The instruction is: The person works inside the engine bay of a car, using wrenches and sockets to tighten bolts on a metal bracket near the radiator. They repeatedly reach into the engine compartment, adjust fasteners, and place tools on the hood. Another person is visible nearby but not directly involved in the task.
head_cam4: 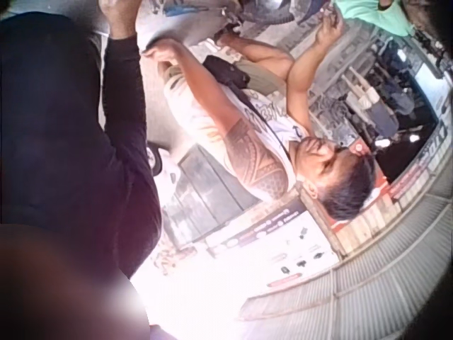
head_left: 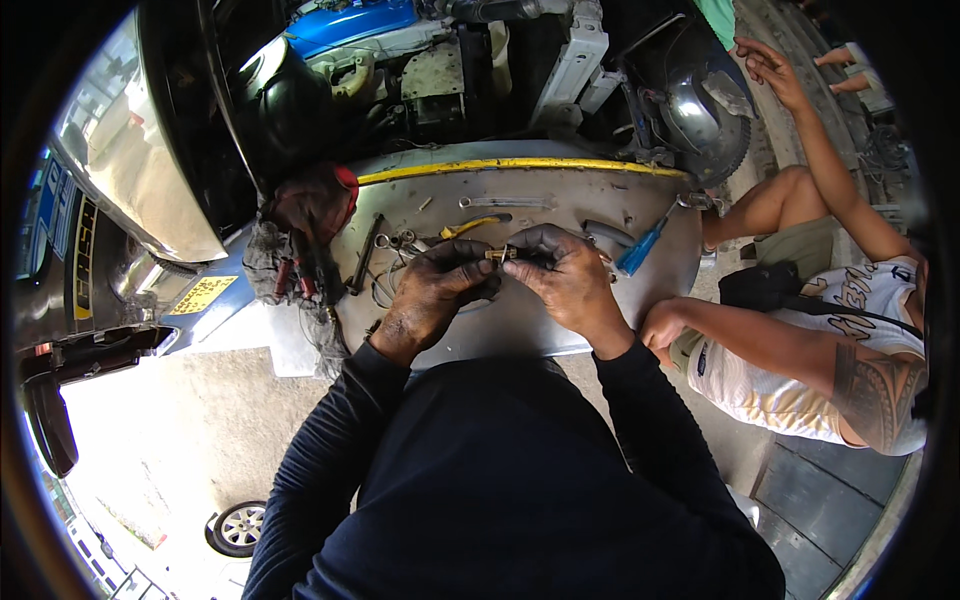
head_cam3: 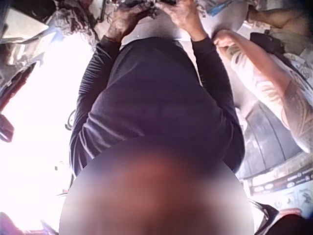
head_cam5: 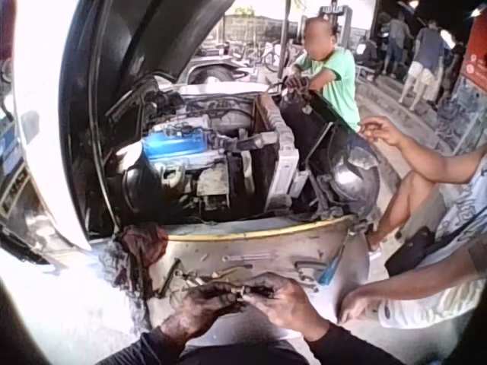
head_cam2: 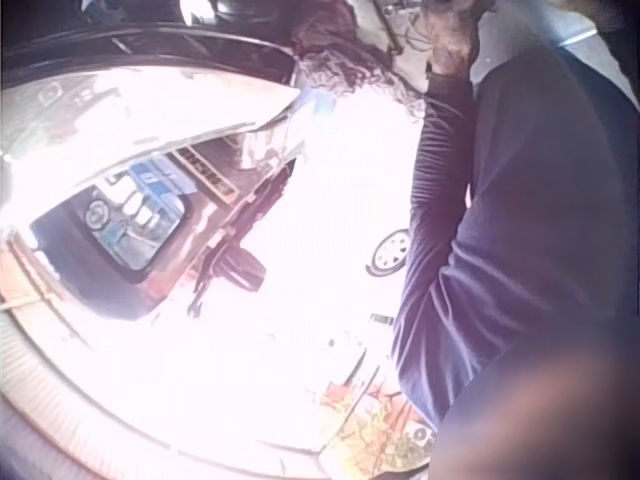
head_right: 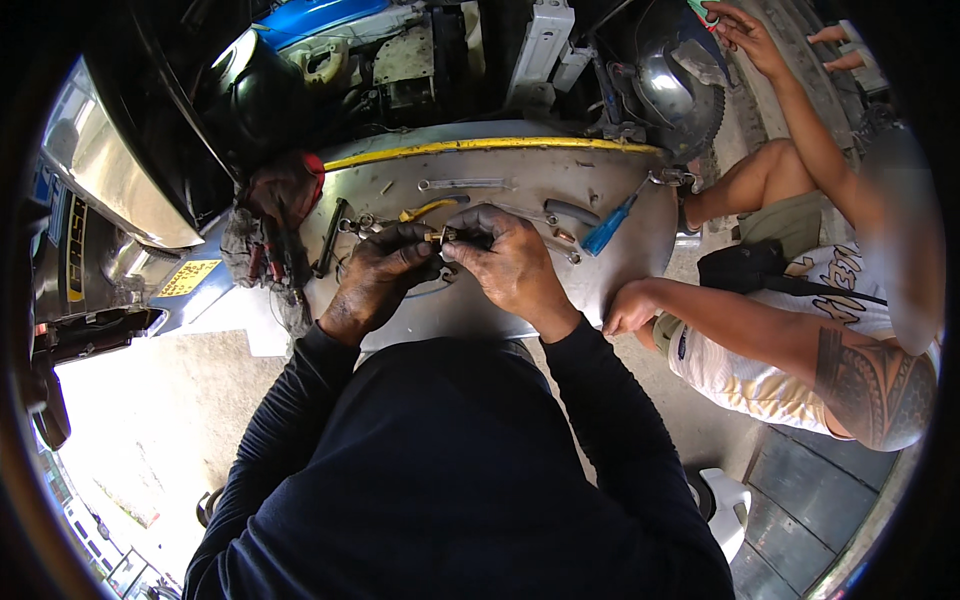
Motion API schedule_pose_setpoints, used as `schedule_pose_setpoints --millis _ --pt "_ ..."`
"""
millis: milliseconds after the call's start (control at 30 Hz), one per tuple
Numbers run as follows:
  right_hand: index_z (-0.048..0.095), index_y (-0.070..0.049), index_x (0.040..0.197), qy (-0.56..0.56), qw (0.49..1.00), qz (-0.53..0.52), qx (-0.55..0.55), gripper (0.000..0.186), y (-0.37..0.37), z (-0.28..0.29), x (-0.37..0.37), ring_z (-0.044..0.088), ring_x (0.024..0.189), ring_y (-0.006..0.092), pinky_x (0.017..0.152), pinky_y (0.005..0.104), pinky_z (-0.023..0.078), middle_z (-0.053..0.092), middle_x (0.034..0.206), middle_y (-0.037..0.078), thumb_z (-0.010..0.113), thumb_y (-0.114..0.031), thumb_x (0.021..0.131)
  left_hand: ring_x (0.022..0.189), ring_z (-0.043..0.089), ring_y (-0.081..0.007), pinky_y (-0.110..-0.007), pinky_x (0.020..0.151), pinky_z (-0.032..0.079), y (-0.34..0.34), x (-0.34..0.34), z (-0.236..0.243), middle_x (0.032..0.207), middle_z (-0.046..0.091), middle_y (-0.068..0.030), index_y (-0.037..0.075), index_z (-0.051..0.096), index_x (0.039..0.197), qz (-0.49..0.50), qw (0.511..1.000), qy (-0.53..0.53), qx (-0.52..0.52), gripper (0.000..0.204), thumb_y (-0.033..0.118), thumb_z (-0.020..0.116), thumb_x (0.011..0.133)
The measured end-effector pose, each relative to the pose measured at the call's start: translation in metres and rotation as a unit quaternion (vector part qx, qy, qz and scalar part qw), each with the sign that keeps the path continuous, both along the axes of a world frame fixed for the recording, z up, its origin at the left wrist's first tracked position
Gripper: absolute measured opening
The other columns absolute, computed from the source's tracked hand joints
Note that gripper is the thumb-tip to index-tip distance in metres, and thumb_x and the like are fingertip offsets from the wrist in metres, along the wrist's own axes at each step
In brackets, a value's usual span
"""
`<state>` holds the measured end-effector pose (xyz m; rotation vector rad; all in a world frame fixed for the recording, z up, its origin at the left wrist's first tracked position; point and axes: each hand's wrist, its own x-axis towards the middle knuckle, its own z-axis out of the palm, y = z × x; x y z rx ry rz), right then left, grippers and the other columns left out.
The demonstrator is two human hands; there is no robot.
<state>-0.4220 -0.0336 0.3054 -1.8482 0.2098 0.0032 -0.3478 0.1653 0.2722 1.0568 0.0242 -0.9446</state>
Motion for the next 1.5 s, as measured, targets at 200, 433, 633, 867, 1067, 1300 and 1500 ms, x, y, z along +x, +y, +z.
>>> schedule_pose_setpoints --millis 200,433,633,867,1067,1300,1500 --pt "0.067 0.001 0.111 -0.024 0.999 0.044 -0.015 0.023 0.007 -0.011 -0.004 0.069 0.091 0.0155 0.085 0.0297 0.056 0.073 0.1 0.009 0.076 -0.005 0.09 0.081 0.069 -0.0162 -0.029 0.077 0.056 0.004 0.0 0.013 0.092 0.071 -0.0085 -0.005 0.066 0.114 -0.059 0.975 -0.167 0.137 0.029 0.019 0.069 0.099" --pt "0.065 -0.003 0.107 0.191 0.968 -0.009 0.161 0.042 0.021 -0.039 -0.021 0.058 0.065 0.011 0.062 0.0281 0.047 0.063 0.075 0.003 0.058 -0.044 0.106 0.067 0.063 -0.014 -0.03 0.064 0.05 0.015 -0.014 0.012 0.082 0.067 -0.0091 -0.006 0.068 0.106 -0.115 0.958 -0.209 0.157 0.029 0.022 0.064 0.101" --pt "0.061 0.001 0.106 0.073 0.986 0.007 0.151 0.021 0.036 -0.047 -0.03 0.062 0.078 0.0186 0.075 0.0349 0.052 0.065 0.089 0.011 0.066 -0.018 0.1 0.066 0.062 -0.014 -0.029 0.062 0.049 0.022 -0.022 -0.002 0.08 0.066 -0.0086 -0.006 0.067 0.102 -0.107 0.963 -0.166 0.186 0.031 0.024 0.063 0.101" --pt "0.061 -0.002 0.106 0.131 0.989 0.037 0.049 0.013 0.03 -0.047 -0.028 0.059 0.073 0.0127 0.07 0.0305 0.049 0.063 0.084 0.006 0.064 -0.013 0.1 0.066 0.062 -0.014 -0.03 0.063 0.049 0.018 -0.025 -0.011 0.082 0.067 -0.0081 -0.006 0.068 0.105 -0.081 0.966 -0.148 0.196 0.033 0.027 0.064 0.1" --pt "0.06 -0.003 0.115 0.127 0.96 0.002 0.25 0.021 0.034 -0.047 -0.026 0.062 0.084 0.0102 0.074 0.0246 0.051 0.064 0.092 0.002 0.068 -0.014 0.099 0.067 0.062 -0.0138 -0.03 0.063 0.049 0.022 -0.021 -0.011 0.083 0.068 -0.0082 -0.006 0.068 0.105 -0.094 0.964 -0.158 0.193 0.033 0.027 0.064 0.1" --pt "0.06 -0.003 0.111 0.12 0.989 0.054 0.072 0.023 0.037 -0.055 -0.025 0.061 0.079 0.0116 0.071 0.0271 0.05 0.062 0.088 0.002 0.063 -0.025 0.103 0.067 0.063 -0.015 -0.032 0.064 0.051 0.026 -0.022 -0.011 0.076 0.067 -0.01 -0.007 0.067 0.098 -0.081 0.964 -0.16 0.199 0.036 0.029 0.066 0.099" --pt "0.06 -0.002 0.114 0.203 0.915 -0.038 0.347 0.024 0.038 -0.05 -0.024 0.061 0.081 0.0117 0.071 0.0273 0.05 0.065 0.094 0.005 0.069 -0.019 0.1 0.067 0.065 -0.0156 -0.033 0.064 0.052 0.028 -0.024 -0.013 0.075 0.067 -0.0123 -0.008 0.068 0.101 -0.073 0.967 -0.157 0.188 0.034 0.026 0.062 0.101"
